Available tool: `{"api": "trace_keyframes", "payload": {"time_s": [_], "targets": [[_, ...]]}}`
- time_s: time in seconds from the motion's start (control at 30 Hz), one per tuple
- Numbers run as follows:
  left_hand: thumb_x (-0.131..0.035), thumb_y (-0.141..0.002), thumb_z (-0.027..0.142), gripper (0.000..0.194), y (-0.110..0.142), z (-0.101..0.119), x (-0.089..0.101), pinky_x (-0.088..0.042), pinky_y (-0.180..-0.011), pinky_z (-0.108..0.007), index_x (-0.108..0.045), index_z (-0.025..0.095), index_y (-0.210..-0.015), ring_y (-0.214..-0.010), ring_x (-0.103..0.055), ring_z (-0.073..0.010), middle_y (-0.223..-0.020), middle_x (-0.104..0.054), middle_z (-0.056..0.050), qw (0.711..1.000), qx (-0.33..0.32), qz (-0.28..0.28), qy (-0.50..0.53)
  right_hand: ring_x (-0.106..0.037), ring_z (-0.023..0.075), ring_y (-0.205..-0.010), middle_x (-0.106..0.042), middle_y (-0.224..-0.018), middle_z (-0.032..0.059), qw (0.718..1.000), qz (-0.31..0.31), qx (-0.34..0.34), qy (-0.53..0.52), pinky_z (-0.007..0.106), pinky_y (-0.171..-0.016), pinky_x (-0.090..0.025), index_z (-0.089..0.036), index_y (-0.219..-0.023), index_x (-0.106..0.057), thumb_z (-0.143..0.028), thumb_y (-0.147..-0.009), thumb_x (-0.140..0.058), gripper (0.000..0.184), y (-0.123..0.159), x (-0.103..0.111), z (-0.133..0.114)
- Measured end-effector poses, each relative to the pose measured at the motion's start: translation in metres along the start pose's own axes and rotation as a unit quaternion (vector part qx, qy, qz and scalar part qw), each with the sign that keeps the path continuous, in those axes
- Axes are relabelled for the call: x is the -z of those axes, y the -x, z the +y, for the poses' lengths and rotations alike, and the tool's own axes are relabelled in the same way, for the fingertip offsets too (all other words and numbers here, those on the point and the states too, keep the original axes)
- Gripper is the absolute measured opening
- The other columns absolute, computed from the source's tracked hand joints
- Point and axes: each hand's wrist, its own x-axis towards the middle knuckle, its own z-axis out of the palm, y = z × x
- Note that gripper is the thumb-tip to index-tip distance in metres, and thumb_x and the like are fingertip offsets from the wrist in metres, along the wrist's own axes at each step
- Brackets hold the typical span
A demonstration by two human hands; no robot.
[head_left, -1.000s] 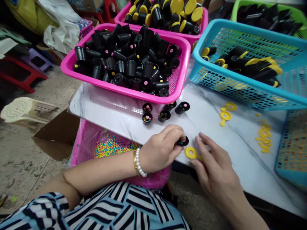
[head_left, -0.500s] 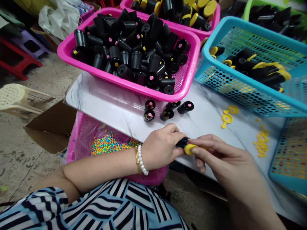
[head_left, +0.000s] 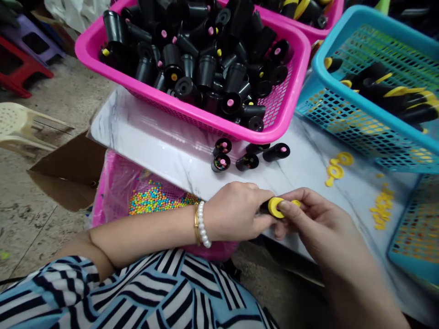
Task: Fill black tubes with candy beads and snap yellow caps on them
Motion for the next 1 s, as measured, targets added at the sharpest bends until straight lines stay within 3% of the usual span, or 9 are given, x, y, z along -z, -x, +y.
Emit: {"api": "trace_keyframes", "payload": {"time_s": [0.17,0.3,0.37,0.47,0.57,0.7,0.83,1.0], "targets": [[-0.055,-0.096,0.032,0.032,-0.004,0.005,0.014,-0.037,-0.055,-0.02,-0.075,0.017,-0.078,-0.055,-0.051,-0.0083,-0.059,-0.061,0.003,0.985,0.06,-0.048,0.155,-0.063,0.0149,-0.052,-0.066,-0.056,0.0002,1.0,0.012,0.026,0.003,0.024,-0.052,-0.051,-0.022,-0.088,-0.059,-0.051,-0.087,-0.068,0.03,0.003,-0.003,0.004],[-0.05,-0.099,0.033,0.032,-0.004,0.003,0.014,-0.036,-0.052,-0.019,-0.076,0.017,-0.089,-0.051,-0.049,-0.0077,-0.059,-0.062,0.003,0.974,0.094,-0.087,0.185,-0.057,0.0135,-0.048,-0.062,-0.053,-0.0018,0.999,0.027,0.036,-0.01,0.024,-0.048,-0.047,-0.023,-0.091,-0.054,-0.052,-0.088,-0.066,0.031,0.003,-0.009,0.006],[-0.052,-0.098,0.033,0.028,-0.001,0.001,0.008,-0.038,-0.052,-0.019,-0.074,0.016,-0.1,-0.052,-0.05,-0.0085,-0.06,-0.062,0.003,0.981,0.085,-0.055,0.163,-0.054,0.0135,-0.044,-0.059,-0.049,-0.0031,0.999,0.023,0.031,-0.026,0.024,-0.045,-0.045,-0.023,-0.094,-0.052,-0.054,-0.087,-0.066,0.035,0.002,-0.013,0.005],[-0.067,-0.09,0.035,0.036,0.005,-0.003,-0.004,-0.048,-0.062,-0.022,-0.065,0.013,-0.118,-0.065,-0.058,-0.0121,-0.075,-0.065,0.0,0.992,0.011,0.066,0.107,-0.052,0.0121,-0.041,-0.058,-0.052,-0.0049,0.998,0.028,0.015,-0.049,0.022,-0.041,-0.043,-0.022,-0.097,-0.051,-0.054,-0.081,-0.072,0.042,0.001,-0.011,0.005],[-0.075,-0.084,0.033,0.035,0.009,-0.007,-0.014,-0.053,-0.076,-0.028,-0.066,0.013,-0.111,-0.081,-0.059,-0.0158,-0.09,-0.062,-0.005,0.988,-0.064,0.133,0.044,-0.056,0.0113,-0.048,-0.065,-0.065,-0.0007,0.996,0.015,0.013,-0.092,0.023,-0.046,-0.047,-0.02,-0.097,-0.057,-0.054,-0.078,-0.074,0.043,0.002,-0.001,0.008],[-0.072,-0.087,0.031,0.029,0.011,-0.009,-0.018,-0.055,-0.082,-0.03,-0.066,0.014,-0.11,-0.086,-0.059,-0.0162,-0.096,-0.056,-0.005,0.988,-0.079,0.134,-0.002,-0.055,0.0116,-0.05,-0.06,-0.059,0.001,0.987,-0.033,0.012,-0.154,0.024,-0.047,-0.048,-0.017,-0.081,-0.064,-0.054,-0.078,-0.074,0.039,-0.001,0.016,0.007],[-0.062,-0.094,0.03,0.023,0.012,-0.008,-0.02,-0.057,-0.08,-0.029,-0.063,0.013,-0.109,-0.088,-0.061,-0.0162,-0.098,-0.057,-0.006,0.989,-0.084,0.116,-0.034,-0.039,0.0061,-0.037,-0.049,-0.051,-0.0061,0.985,-0.108,-0.036,-0.128,0.019,-0.034,-0.031,-0.018,-0.077,-0.056,-0.051,-0.068,-0.083,0.043,-0.013,0.013,-0.005],[-0.05,-0.094,0.029,0.021,0.009,-0.003,-0.028,-0.052,-0.054,-0.025,-0.062,0.013,-0.102,-0.069,-0.059,-0.0145,-0.093,-0.059,-0.006,0.976,-0.076,0.133,-0.153,-0.046,0.0059,-0.045,-0.045,-0.06,-0.0084,0.99,-0.11,-0.033,-0.077,0.017,-0.04,-0.04,-0.021,-0.074,-0.042,-0.045,-0.07,-0.083,0.047,-0.016,-0.004,-0.014]]}}
